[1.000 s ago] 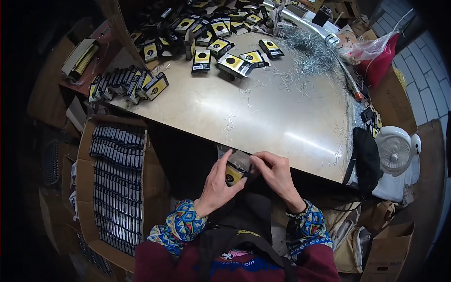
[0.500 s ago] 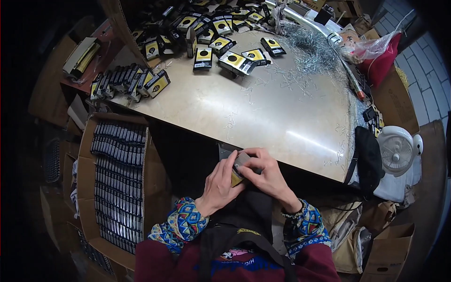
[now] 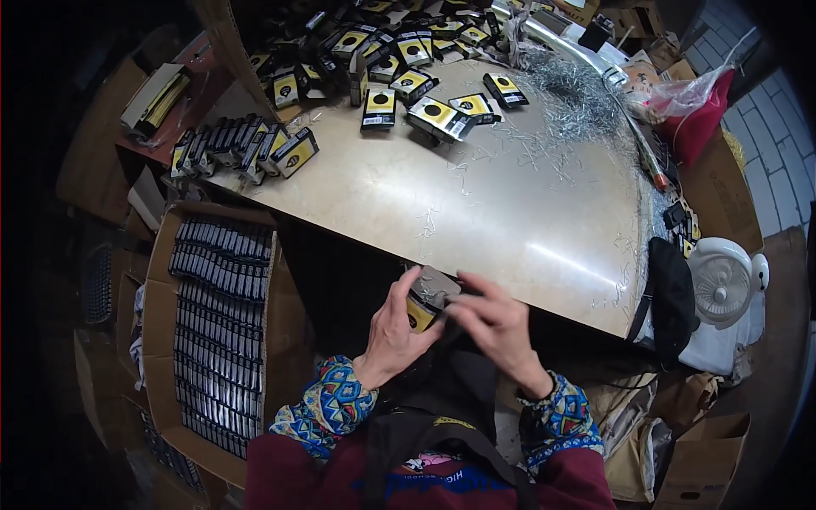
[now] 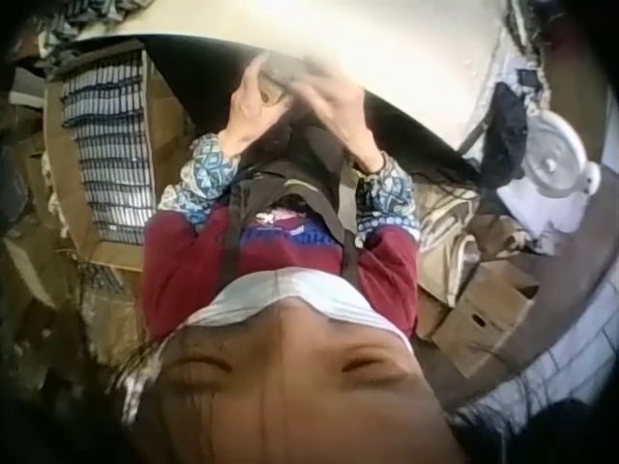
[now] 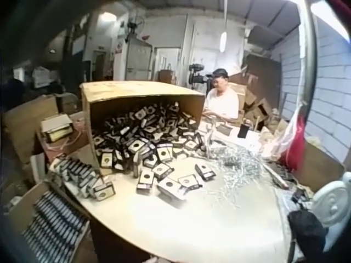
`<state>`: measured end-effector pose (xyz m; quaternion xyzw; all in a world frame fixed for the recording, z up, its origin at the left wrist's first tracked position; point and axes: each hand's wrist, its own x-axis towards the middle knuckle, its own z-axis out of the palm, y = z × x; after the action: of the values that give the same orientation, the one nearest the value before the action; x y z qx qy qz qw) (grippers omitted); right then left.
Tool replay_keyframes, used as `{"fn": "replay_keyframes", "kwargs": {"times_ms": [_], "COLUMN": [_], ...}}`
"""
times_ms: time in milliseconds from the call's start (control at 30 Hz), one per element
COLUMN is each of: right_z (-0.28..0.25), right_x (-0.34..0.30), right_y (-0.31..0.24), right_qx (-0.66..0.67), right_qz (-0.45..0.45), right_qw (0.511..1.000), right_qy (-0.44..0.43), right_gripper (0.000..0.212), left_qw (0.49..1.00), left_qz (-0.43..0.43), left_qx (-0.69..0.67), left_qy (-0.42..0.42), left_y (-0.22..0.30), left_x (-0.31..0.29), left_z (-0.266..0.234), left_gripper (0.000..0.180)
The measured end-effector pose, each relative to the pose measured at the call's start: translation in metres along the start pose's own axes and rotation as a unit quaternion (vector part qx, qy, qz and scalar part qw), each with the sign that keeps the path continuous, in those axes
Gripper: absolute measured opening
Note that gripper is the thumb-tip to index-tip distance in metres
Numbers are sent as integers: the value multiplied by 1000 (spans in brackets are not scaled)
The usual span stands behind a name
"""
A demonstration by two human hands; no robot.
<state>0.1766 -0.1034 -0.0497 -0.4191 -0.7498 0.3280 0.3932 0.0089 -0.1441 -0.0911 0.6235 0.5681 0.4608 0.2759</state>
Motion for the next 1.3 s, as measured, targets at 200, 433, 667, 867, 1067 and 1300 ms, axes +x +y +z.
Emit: {"fn": "replay_keyframes", "kwargs": {"times_ms": [200, 433, 667, 867, 1067, 1300], "right_z": [20, 26, 19, 21, -10, -2], "right_x": [-19, -16, -16, -10, 9, 0], "right_y": [1, -1, -9, -14, 14, 9], "right_qx": [82, 30, 324, 277, 9, 181], "right_qz": [65, -12, 232, 183, 115, 169], "right_qw": [995, 999, 917, 942, 990, 965], "right_qy": [9, 8, -5, 57, 78, 88], "right_gripper": [32, 34, 17, 16, 16, 18], "left_qw": [997, 997, 995, 995, 994, 999], "left_qz": [52, -3, -43, -46, 69, 13], "left_qx": [52, 77, 87, 75, 80, 32], "left_qy": [-31, -16, -14, -39, -29, -42], "left_y": [0, 8, 17, 19, 24, 12], "left_x": [0, 3, 2, 4, 10, 9], "left_z": [3, 2, 2, 0, -2, 6], "left_gripper": [66, 71, 69, 75, 91, 88]}}
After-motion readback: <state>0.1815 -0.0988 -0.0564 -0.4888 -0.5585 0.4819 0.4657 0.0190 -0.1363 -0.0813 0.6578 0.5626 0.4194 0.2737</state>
